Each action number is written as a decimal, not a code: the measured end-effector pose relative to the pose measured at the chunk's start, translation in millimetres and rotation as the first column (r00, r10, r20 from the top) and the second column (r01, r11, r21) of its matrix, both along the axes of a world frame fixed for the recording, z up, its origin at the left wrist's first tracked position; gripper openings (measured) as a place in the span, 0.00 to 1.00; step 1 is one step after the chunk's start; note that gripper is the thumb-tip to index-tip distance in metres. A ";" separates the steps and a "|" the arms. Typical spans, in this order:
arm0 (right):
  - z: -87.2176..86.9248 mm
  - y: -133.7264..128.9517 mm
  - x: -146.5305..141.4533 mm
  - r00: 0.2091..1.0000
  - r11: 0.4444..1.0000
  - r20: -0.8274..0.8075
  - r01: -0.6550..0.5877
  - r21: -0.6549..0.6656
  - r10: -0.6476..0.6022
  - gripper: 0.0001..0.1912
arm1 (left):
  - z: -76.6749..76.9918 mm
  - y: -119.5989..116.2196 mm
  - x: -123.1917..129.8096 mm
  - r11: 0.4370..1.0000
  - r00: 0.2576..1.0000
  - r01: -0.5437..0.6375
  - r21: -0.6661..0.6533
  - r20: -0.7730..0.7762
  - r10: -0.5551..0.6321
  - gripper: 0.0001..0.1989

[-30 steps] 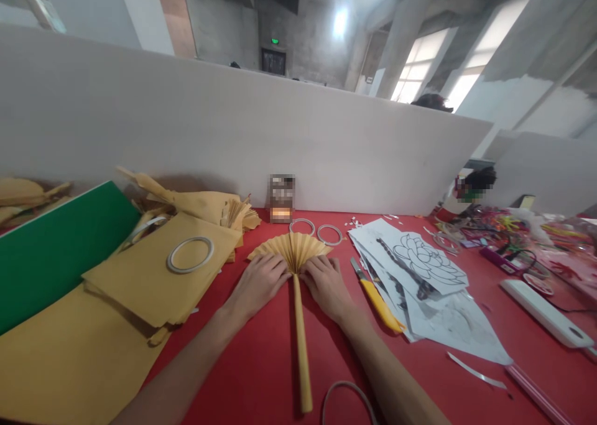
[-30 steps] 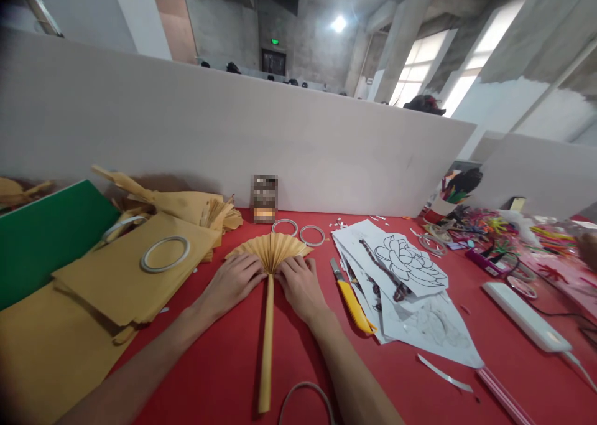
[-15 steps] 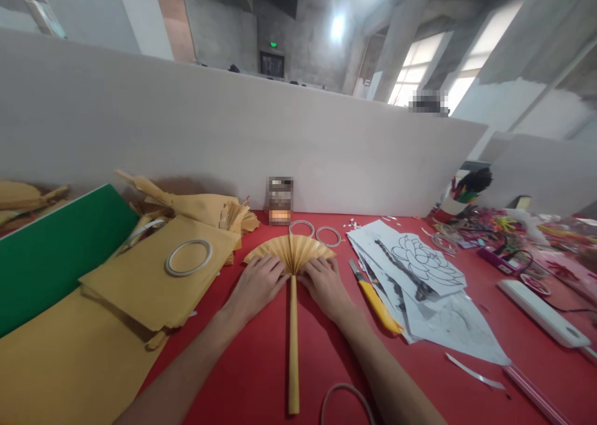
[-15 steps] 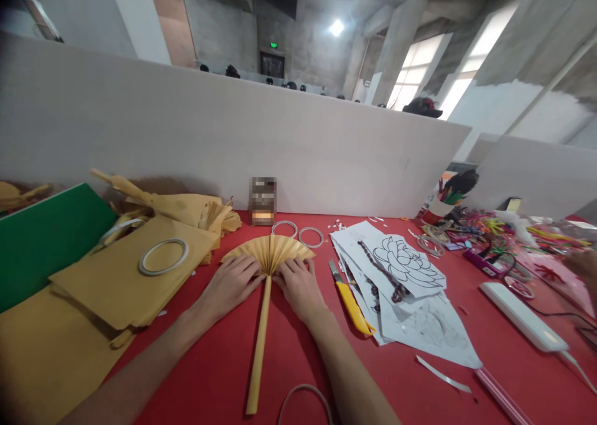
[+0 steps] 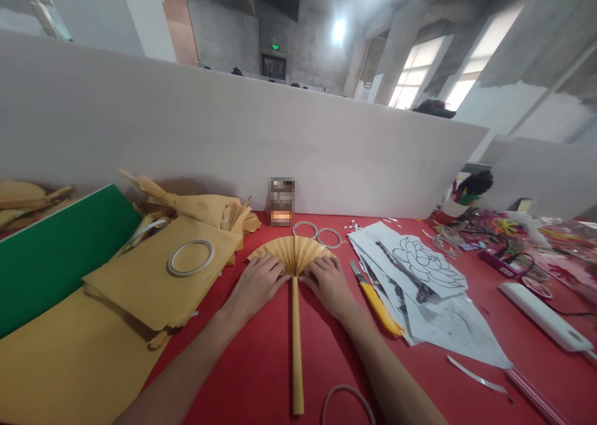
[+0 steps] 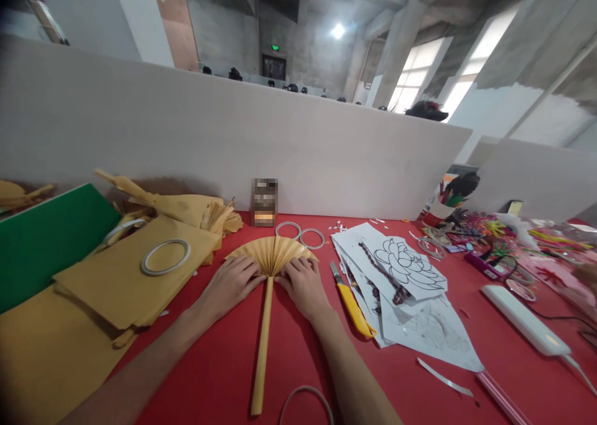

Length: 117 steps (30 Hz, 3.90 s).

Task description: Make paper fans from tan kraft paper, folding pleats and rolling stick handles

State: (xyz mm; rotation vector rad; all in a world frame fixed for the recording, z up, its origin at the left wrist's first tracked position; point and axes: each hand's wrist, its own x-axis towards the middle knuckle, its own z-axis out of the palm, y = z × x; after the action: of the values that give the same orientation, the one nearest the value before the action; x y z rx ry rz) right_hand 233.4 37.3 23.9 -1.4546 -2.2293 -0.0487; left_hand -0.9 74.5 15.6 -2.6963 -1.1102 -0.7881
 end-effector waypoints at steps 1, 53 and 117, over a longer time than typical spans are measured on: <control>-0.4 0.0 0.2 1.000 1.000 -0.018 0.005 -0.008 -0.005 0.09 | 0.3 -0.1 -0.3 1.000 1.000 -0.002 -0.002 0.004 0.002 0.08; -19.4 7.5 8.7 0.995 0.997 -0.088 -0.044 0.061 0.050 0.08 | 4.2 4.0 0.6 0.998 0.997 -0.029 -0.050 0.063 0.032 0.10; 70.9 185.3 -69.6 0.961 0.963 0.109 0.261 -0.072 -0.253 0.44 | 11.1 2.0 -2.7 0.990 0.993 0.003 -0.139 0.121 0.014 0.08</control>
State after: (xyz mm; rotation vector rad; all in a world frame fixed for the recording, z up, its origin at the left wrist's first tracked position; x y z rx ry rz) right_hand 163.8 222.6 94.8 -1.8185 -2.1265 -0.1132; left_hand -3.6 76.5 26.7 -2.7894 -1.2420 -0.9178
